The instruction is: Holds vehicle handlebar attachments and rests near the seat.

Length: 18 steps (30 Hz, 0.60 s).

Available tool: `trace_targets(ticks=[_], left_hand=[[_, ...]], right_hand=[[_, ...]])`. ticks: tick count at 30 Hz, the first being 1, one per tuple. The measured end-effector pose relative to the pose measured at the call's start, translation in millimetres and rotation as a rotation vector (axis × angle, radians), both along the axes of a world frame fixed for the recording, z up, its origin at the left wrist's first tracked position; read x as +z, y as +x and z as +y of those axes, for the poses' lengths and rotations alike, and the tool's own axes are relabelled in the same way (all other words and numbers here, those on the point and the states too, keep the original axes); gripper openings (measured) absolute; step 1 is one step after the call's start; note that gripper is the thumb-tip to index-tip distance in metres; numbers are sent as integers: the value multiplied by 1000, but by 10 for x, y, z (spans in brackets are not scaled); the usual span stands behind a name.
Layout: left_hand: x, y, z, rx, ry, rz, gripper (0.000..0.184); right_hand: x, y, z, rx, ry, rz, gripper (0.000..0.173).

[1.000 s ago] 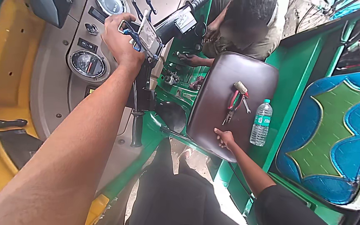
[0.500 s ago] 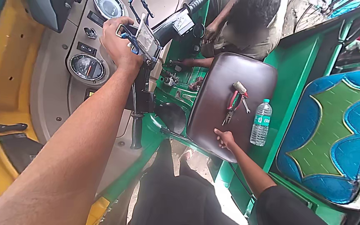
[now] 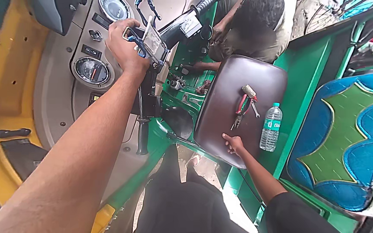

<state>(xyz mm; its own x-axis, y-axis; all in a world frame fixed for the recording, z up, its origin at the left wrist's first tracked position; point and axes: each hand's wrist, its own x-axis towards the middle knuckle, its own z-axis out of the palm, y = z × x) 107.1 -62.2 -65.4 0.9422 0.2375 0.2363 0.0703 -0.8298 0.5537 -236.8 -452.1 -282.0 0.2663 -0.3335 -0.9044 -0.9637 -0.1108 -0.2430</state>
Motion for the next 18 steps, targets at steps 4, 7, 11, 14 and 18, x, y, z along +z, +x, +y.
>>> trace_targets(ticks=[4, 7, 11, 14, 18], left_hand=[[-27, -9, 13, -14, -7, -1, 52], [-36, 7, 30, -16, -26, -19, 51], [-53, 28, 34, -39, -12, -45, 49], [-101, -5, 56, -85, -30, -123, 47], [-70, -91, 58, -210, -11, -194, 39]], right_hand=[[-6, -23, -7, -10, 3, -6, 59], [-10, -10, 2, -19, 4, -6, 58], [-10, -5, -4, -20, -2, -7, 58], [-5, -8, -29, -14, 2, 1, 58], [40, -13, -51, -20, 39, 24, 59]])
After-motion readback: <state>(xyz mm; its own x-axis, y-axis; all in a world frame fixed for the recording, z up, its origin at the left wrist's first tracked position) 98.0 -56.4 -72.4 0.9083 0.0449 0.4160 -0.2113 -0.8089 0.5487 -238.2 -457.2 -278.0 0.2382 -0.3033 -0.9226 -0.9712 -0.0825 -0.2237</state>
